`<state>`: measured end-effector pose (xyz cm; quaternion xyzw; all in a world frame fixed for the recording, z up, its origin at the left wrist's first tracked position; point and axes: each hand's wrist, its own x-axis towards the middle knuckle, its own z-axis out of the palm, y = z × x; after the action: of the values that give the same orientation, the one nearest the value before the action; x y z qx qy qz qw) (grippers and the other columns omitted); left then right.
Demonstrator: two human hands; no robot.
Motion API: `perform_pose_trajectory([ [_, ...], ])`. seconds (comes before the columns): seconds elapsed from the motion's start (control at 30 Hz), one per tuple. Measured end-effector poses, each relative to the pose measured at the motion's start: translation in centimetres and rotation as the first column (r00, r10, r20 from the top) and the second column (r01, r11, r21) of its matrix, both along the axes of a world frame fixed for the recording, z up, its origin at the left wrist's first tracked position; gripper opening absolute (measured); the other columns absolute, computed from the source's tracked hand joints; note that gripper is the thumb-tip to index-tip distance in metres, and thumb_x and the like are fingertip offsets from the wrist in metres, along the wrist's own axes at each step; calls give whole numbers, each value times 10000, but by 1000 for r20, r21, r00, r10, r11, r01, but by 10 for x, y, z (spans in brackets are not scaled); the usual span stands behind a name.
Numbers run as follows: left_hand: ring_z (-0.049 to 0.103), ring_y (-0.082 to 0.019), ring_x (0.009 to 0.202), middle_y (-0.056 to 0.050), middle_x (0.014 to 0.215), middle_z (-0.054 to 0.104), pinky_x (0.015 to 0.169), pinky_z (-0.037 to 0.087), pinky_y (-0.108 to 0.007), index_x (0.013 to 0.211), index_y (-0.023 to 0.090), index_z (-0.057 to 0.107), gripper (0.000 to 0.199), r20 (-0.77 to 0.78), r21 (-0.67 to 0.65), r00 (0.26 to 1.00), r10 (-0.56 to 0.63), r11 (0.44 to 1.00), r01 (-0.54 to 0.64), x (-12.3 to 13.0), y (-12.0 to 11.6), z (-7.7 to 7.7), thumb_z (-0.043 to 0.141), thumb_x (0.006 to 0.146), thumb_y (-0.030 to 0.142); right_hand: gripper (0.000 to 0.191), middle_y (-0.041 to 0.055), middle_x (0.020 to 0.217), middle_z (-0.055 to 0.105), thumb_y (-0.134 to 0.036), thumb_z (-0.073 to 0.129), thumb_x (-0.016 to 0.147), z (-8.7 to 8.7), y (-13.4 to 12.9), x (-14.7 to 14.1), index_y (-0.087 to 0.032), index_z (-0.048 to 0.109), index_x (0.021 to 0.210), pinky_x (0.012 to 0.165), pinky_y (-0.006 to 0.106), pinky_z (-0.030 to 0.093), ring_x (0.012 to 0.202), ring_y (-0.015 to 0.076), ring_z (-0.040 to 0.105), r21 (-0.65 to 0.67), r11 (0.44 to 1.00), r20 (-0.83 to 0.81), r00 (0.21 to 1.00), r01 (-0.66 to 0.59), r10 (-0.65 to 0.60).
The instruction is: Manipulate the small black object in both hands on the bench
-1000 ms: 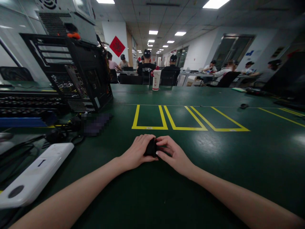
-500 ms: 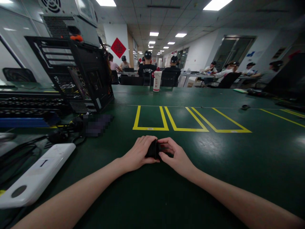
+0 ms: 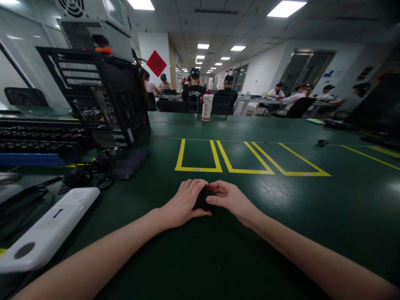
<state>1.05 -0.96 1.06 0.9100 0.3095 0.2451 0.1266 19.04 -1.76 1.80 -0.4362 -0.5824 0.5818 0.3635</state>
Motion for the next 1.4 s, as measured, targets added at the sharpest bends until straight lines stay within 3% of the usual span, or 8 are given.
perform_pose_trajectory([
  [0.17, 433, -248, 1020, -97, 1179, 426, 866, 354, -410, 1195, 213, 277, 614, -9, 18, 1000, 9, 1000, -8, 0, 1, -3, 622, 723, 402, 283, 57, 966, 619, -196, 651, 679, 3, -5, -1, -144, 549, 938, 872, 389, 458, 914, 181, 602, 12, 1000, 25, 1000, -9, 9],
  [0.37, 446, -237, 1009, -90, 1161, 439, 856, 364, -400, 1186, 217, 293, 546, -17, -30, 1000, -5, 1000, 4, -2, -2, 5, 591, 756, 374, 244, 26, 1019, 591, -209, 577, 753, -6, -16, -1, -208, 526, 991, 870, 383, 466, 984, 181, 574, 190, 981, 60, 998, -25, 14],
  [0.53, 437, -235, 1020, -92, 1155, 442, 868, 356, -392, 1172, 203, 302, 542, -29, -39, 1000, -8, 999, 7, -2, -3, 8, 602, 751, 364, 266, 16, 1029, 575, -224, 553, 778, -10, -21, -2, -239, 487, 1036, 868, 368, 466, 979, 169, 566, 263, 964, 136, 991, -34, -2],
  [0.7, 431, -238, 1031, -90, 1150, 446, 872, 351, -392, 1179, 200, 293, 583, -10, -22, 1000, 0, 1000, 0, -2, -1, 3, 620, 732, 384, 136, 13, 935, 572, -269, 443, 850, -9, -18, -3, -224, 482, 972, 797, 341, 474, 894, 155, 568, 348, 937, 208, 977, -41, -35],
  [0.97, 437, -239, 1029, -87, 1148, 450, 869, 358, -397, 1189, 205, 290, 577, -10, -31, 1000, -4, 1000, 4, -2, -2, 7, 610, 741, 381, 184, 43, 956, 535, -306, 398, 864, -11, -17, -3, -217, 438, 1020, 786, 382, 431, 891, 189, 519, 418, 905, 402, 909, -74, -111],
  [1.2, 443, -240, 1001, -90, 1128, 453, 851, 360, -393, 1180, 201, 293, 580, 13, -5, 1000, 12, 1000, -12, -1, 1, -2, 615, 735, 385, 214, 54, 1003, 499, -229, 447, 837, -12, -22, -1, -226, 437, 1051, 800, 372, 408, 930, 199, 464, 546, 828, 459, 872, -125, -171],
  [1.4, 440, -236, 1007, -82, 1144, 444, 859, 355, -390, 1184, 209, 285, 591, 5, -1, 1000, 2, 1000, -2, -1, 1, -2, 619, 730, 388, 139, 29, 876, 504, -290, 351, 882, -13, -16, -5, -209, 443, 947, 748, 341, 421, 820, 168, 498, 489, 872, 383, 907, -36, -178],
])
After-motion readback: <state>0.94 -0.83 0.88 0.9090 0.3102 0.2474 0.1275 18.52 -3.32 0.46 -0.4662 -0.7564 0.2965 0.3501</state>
